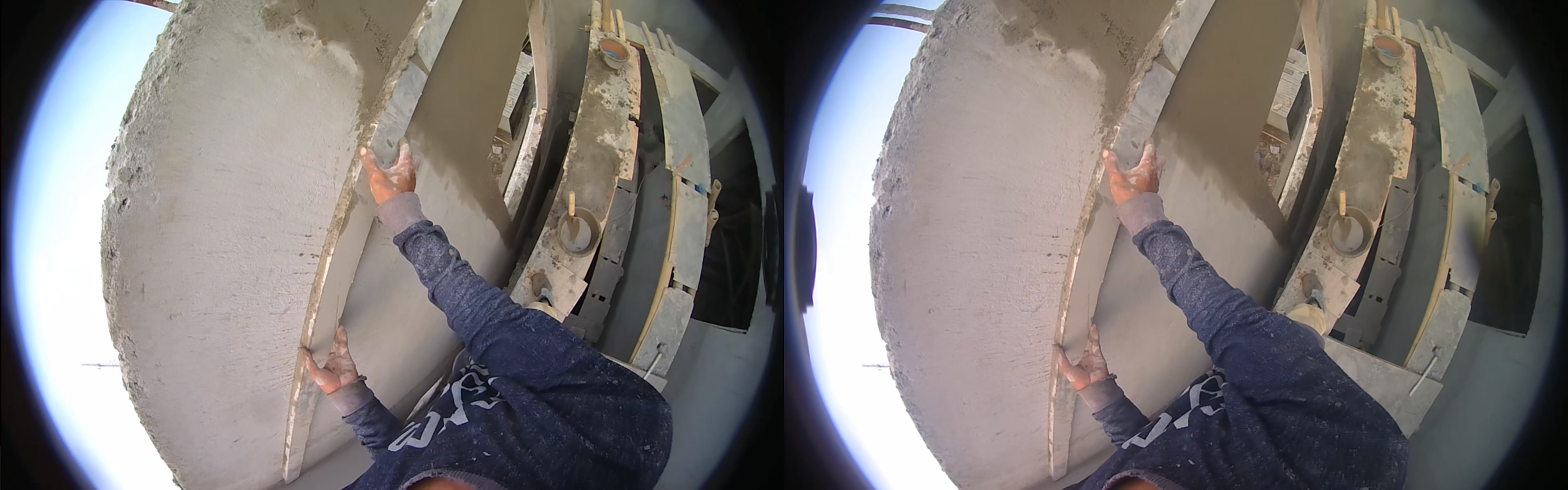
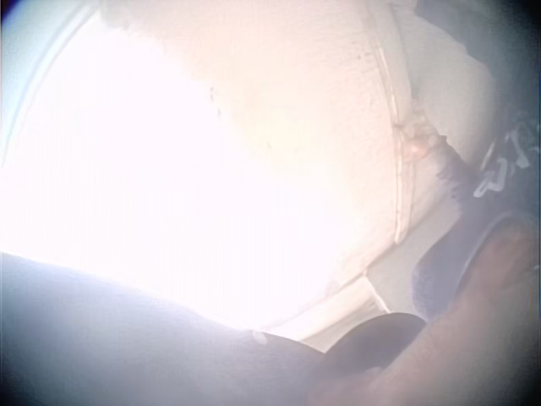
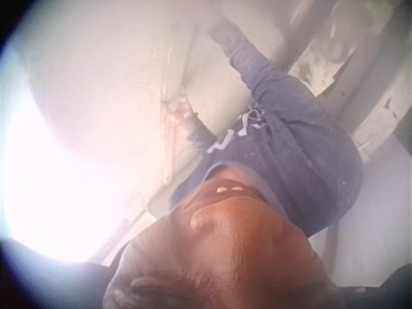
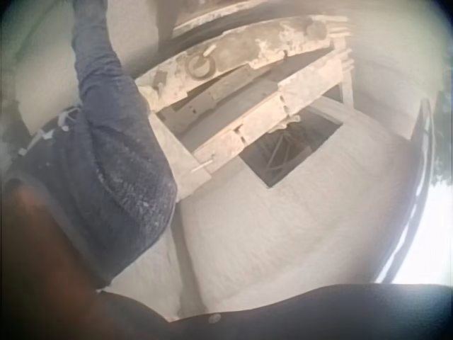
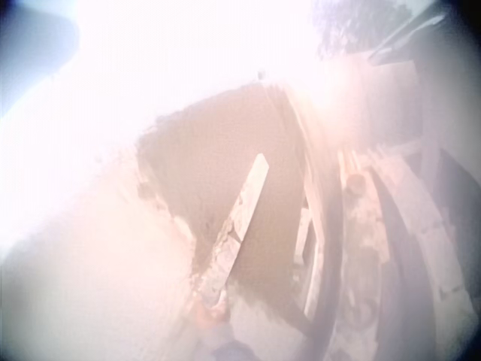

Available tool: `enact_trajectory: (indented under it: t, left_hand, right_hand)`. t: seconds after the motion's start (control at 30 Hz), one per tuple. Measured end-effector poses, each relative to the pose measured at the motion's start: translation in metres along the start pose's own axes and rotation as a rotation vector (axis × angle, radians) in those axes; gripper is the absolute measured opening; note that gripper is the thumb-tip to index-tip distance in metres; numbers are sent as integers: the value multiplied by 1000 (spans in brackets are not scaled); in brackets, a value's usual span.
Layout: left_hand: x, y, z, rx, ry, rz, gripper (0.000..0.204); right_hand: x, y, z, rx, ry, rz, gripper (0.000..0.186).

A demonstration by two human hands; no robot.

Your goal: The person applies and smooths wet plaster on a curved wall using a trowel and a long straightedge. They repeatedly scoop plaster from a bucket, spread it along the wall, and level the surface with the straightedge to create a smooth finish.

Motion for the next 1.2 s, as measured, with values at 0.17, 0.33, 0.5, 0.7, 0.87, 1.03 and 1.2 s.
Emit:
enact_trajectory:
  t: [0.17,0.33,0.5,0.7,0.87,1.03,1.2]
  left_hand:
    - [21,-14,-1,-98,-16,34,67]
    - [64,-82,18,-214,-51,164,64]
    - [66,-97,27,-194,-27,250,62]
    - [2,-19,-1,48,140,275,62]
    - [-67,78,-37,75,170,68,59]
    - [-98,106,-31,218,200,41,72]
    - [-77,127,-21,208,191,86,83]
  right_hand:
    - [-41,-8,6,-60,-5,8,94]
    - [-151,-33,15,-135,125,-74,98]
    - [-159,-38,17,-174,136,-72,100]
    - [-32,-3,-6,-44,30,-57,99]
    - [138,42,-30,-106,-315,13,100]
    - [219,60,-41,-95,-409,-193,100]
    - [201,52,-9,-76,-398,-104,99]
Point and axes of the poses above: each hand's wrist, its own z-axis away from the middle knuckle, its own y-axis out of the back of the hand, x = y × z, the point moved 8 cm from there along -z, towards the middle knuckle, and after that the axes turned 6 degrees about -x, right-handed, at the moved point
